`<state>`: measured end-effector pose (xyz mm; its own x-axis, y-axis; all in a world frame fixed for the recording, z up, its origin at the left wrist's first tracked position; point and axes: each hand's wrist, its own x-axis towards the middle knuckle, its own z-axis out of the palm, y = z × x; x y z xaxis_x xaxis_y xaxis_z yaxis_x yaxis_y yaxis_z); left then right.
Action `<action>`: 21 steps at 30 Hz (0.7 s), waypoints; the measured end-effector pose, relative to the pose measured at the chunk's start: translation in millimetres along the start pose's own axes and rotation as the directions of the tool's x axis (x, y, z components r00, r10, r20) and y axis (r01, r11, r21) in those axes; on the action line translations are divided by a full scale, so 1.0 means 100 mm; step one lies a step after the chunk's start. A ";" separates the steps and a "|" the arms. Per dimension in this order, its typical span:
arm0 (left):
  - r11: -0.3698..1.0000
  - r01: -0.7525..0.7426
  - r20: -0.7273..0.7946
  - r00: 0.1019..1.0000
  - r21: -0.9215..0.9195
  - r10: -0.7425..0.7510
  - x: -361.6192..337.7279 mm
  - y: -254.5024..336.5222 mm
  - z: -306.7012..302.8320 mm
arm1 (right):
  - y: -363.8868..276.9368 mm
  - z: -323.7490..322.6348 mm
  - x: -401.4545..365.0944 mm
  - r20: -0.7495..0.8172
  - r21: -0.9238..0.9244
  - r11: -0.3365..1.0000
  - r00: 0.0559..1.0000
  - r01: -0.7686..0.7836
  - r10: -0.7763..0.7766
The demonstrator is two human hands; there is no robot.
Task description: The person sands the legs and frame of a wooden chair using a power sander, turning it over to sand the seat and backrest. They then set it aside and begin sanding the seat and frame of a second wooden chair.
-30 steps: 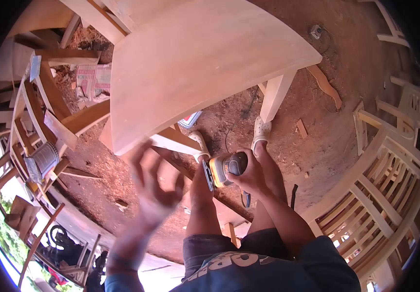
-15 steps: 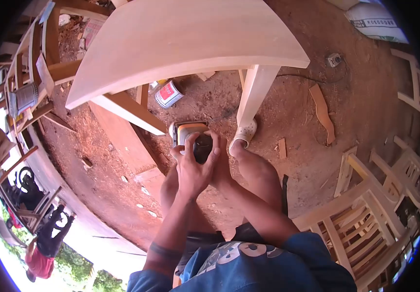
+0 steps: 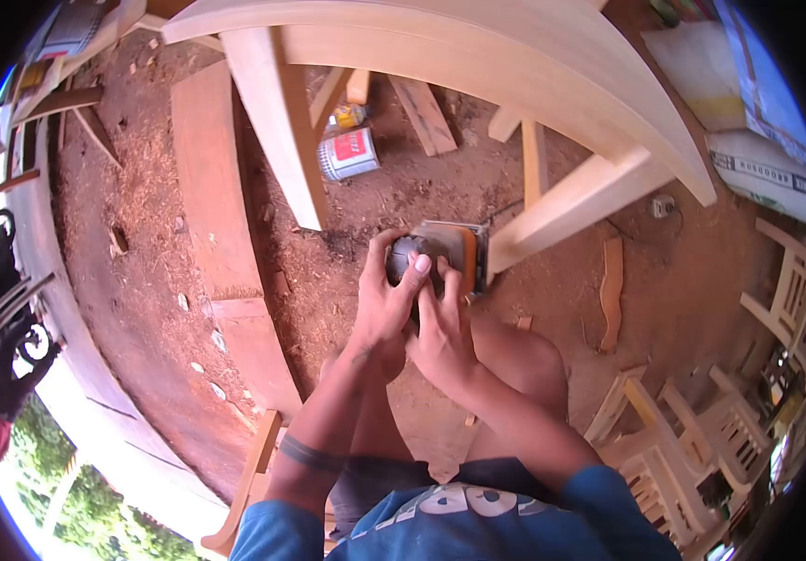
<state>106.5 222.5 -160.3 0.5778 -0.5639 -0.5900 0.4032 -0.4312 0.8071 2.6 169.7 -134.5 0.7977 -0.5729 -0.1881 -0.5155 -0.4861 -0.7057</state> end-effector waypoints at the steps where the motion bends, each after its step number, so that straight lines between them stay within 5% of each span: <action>1: 0.992 0.009 0.007 1.000 -0.129 -0.008 0.06 -0.01 -0.03 | 0.05 0.07 0.04 -0.001 0.000 0.999 0.999 0.050 -0.050; 9: 0.921 -0.050 -0.104 0.995 -0.387 0.010 0.71 -0.44 -0.14 | 0.55 0.32 0.44 0.095 0.181 0.926 0.931 0.331 -0.351; 16: 0.827 0.071 -0.008 0.996 -0.558 -0.091 1.23 -0.76 0.08 | 1.22 0.29 0.78 0.184 0.164 0.841 0.821 0.516 -0.540; 19: 0.865 -0.047 -0.041 0.999 -0.500 0.030 1.48 -0.80 0.08 | 1.23 -0.12 0.96 0.120 0.130 0.783 0.774 0.608 -0.621; 21: 0.882 -0.080 -0.057 0.997 -0.465 0.060 1.49 -0.63 0.07 | 1.16 -0.54 1.00 -0.141 -0.087 0.670 0.657 0.737 -0.741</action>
<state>162.3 161.3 -299.3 0.6404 -0.5480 -0.5381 0.6392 -0.0081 0.7690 6.1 20.3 -198.5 0.8617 -0.1090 0.4955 0.2155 -0.8055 -0.5520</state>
